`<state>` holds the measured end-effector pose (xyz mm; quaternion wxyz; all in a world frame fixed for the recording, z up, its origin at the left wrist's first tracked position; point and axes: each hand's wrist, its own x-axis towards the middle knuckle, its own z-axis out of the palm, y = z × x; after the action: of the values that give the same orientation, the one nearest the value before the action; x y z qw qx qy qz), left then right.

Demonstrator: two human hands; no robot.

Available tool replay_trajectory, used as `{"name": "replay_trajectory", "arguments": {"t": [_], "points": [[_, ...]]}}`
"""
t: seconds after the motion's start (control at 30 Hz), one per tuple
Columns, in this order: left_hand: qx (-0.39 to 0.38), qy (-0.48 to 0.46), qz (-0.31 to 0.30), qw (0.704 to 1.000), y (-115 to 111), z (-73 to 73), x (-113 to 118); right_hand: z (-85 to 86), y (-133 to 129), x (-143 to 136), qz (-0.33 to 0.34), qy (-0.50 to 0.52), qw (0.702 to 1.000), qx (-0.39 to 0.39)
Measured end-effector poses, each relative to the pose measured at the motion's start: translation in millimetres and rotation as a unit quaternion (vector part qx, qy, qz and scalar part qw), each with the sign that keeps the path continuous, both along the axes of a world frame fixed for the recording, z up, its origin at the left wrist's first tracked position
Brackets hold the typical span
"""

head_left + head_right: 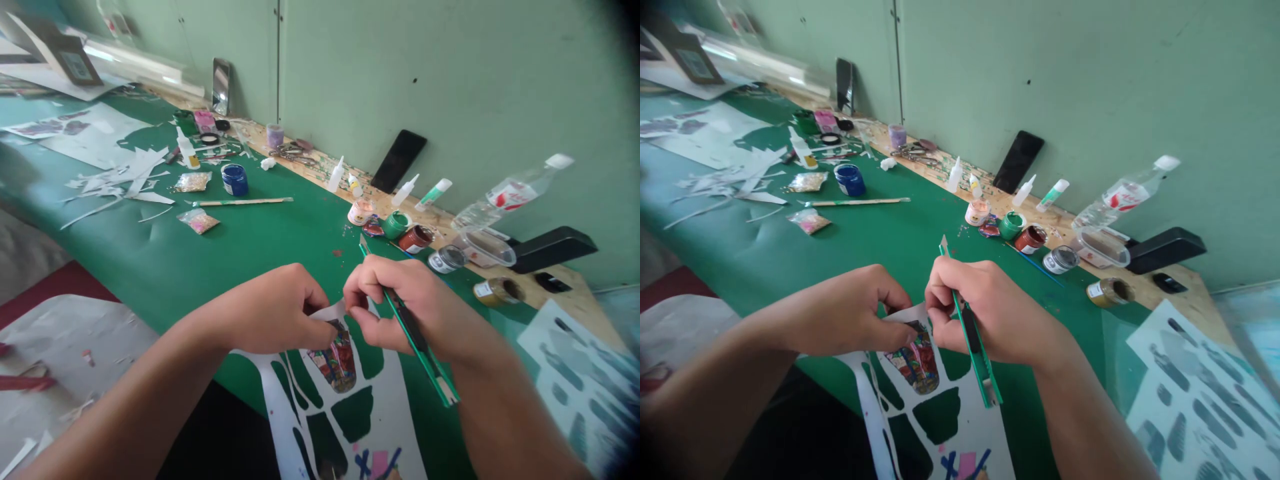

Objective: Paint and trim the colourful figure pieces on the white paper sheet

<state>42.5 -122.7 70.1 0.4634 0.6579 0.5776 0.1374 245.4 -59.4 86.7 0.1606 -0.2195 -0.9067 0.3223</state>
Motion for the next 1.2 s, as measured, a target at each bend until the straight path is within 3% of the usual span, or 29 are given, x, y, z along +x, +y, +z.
{"name": "replay_trajectory", "arguments": {"t": [0.37,0.9,1.2], "points": [[-0.007,-0.002,-0.012,1.0,0,-0.4,-2,-1.6,-1,0,0.032,-0.023,0.998,-0.051],[-0.011,-0.015,-0.021,1.0,1,0.2,-2,-4.2,1,-2,0.056,-0.028,0.997,-0.051],[-0.02,-0.021,-0.027,0.999,2,-0.6,-3,-9.6,-1,-3,0.064,-0.008,0.998,-0.005]]}}
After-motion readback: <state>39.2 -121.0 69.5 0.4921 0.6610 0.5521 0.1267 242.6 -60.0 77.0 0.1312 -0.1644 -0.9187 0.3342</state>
